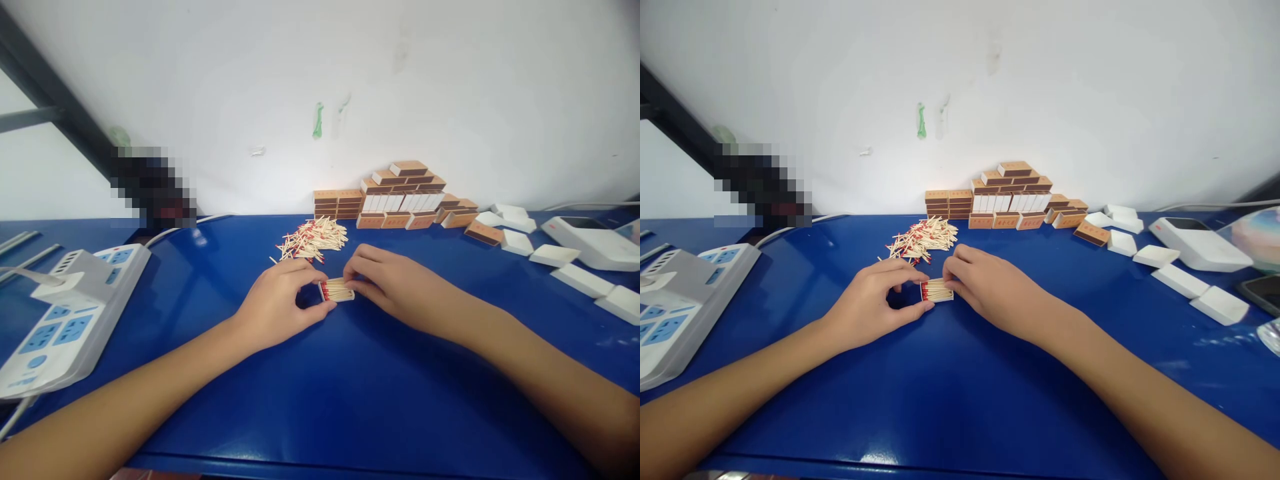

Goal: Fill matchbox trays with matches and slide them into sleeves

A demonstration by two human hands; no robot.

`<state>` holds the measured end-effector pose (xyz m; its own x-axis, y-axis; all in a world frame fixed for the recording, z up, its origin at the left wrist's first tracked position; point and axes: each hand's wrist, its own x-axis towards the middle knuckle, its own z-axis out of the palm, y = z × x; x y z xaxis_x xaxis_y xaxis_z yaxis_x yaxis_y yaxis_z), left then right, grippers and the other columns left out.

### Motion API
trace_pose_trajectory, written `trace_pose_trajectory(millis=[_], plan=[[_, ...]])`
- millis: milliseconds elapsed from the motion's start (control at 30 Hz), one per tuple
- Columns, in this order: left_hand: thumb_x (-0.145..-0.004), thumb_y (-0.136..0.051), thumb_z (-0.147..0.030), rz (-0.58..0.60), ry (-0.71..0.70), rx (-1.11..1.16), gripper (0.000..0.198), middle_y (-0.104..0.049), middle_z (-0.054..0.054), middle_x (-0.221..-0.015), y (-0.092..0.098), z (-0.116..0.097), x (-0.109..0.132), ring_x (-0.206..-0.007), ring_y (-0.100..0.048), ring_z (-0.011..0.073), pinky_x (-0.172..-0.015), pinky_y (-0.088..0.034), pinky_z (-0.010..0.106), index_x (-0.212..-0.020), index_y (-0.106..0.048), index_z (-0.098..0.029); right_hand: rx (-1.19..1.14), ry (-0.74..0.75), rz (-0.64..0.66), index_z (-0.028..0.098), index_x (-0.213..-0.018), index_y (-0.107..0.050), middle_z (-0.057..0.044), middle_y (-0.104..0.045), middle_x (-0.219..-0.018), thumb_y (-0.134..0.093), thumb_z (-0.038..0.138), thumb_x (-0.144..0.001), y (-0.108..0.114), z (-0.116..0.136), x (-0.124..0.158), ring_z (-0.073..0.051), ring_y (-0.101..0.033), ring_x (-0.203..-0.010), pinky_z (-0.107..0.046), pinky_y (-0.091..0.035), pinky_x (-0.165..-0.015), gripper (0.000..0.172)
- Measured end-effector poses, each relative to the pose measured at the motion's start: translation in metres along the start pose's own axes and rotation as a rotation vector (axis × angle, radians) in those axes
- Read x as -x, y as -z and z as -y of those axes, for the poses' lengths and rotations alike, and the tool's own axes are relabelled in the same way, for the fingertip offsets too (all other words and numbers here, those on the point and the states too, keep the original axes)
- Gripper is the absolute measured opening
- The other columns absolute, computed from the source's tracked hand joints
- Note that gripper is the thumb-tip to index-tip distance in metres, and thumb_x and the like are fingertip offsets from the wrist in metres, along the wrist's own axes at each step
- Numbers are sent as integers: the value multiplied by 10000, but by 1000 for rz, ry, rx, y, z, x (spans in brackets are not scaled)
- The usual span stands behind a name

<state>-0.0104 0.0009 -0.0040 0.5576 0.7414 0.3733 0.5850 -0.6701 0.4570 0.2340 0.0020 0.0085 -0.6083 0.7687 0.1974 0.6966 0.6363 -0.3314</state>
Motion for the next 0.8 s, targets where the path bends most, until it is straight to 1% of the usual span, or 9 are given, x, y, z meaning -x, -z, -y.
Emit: trace_pose_trajectory(millis=[167, 300, 433, 467, 567, 633, 700, 767, 800], plan=[[-876, -774, -318, 19, 10, 22, 228, -735, 39, -1020, 0, -1, 1, -893, -676, 198, -833, -550, 353, -1078, -755, -211, -2, -2, -58, 217, -973, -610, -60, -635, -1004, -528, 214, -1012, 1, 3, 0, -182, -600, -800, -315, -454, -692, 91], [-859, -793, -304, 66, -28, 86, 236, -734, 41, -996, 0, -14, 7, -912, -674, 206, -847, -547, 355, -1071, -756, -207, 19, -43, -132, 217, -954, -621, -57, -653, -965, -545, 221, -999, 2, -2, -1, -192, -607, -809, -323, -445, -708, 89], [-859, -801, -322, 129, -96, 181, 267, -735, 46, -1055, 1, -25, 10, -942, -673, 205, -872, -551, 351, -1099, -750, -219, -50, -131, -201, 214, -884, -645, -39, -665, -863, -591, 251, -973, -4, -12, -12, -177, -585, -745, -308, -420, -665, 111], [-859, -798, -312, 126, -84, 183, 250, -735, 42, -1037, 1, -25, 10, -929, -675, 201, -865, -551, 348, -1088, -752, -221, -74, -150, -208, 213, -866, -654, -33, -663, -837, -605, 257, -963, -7, -14, -16, -172, -576, -727, -305, -414, -658, 117], [-837, -817, -310, 69, -10, 168, 250, -729, 27, -984, 2, -22, 8, -843, -668, 180, -824, -556, 339, -1065, -756, -226, -119, -171, -214, 209, -837, -671, -20, -659, -808, -635, 241, -928, -17, -14, -33, -157, -557, -699, -301, -406, -659, 103], [-830, -824, -314, 82, -26, 173, 272, -732, 33, -1002, 1, -19, 7, -877, -675, 189, -836, -560, 347, -1075, -755, -218, -115, -178, -211, 205, -820, -663, -20, -660, -813, -646, 247, -916, -22, -12, -45, -154, -553, -702, -303, -399, -663, 106], [-833, -820, -304, 103, -57, 164, 281, -737, 44, -1020, 0, -16, 7, -927, -684, 207, -857, -564, 362, -1088, -755, -204, -85, -202, -213, 201, -804, -637, -27, -660, -822, -671, 309, -908, -26, -9, -54, -161, -554, -712, -309, -388, -658, 154], [-841, -811, -299, 84, -68, 133, 278, -741, 55, -1030, 0, -13, 7, -960, -690, 224, -878, -567, 380, -1091, -755, -192, -45, -222, -225, 200, -804, -601, -33, -651, -833, -692, 363, -891, -28, -6, -61, -169, -552, -722, -313, -373, -644, 205], [-846, -806, -301, 69, -73, 117, 275, -742, 60, -1036, 0, -12, 7, -975, -691, 231, -889, -567, 387, -1091, -755, -187, -29, -225, -228, 202, -808, -585, -33, -645, -836, -694, 362, -883, -29, -5, -64, -171, -550, -724, -313, -365, -636, 207]])
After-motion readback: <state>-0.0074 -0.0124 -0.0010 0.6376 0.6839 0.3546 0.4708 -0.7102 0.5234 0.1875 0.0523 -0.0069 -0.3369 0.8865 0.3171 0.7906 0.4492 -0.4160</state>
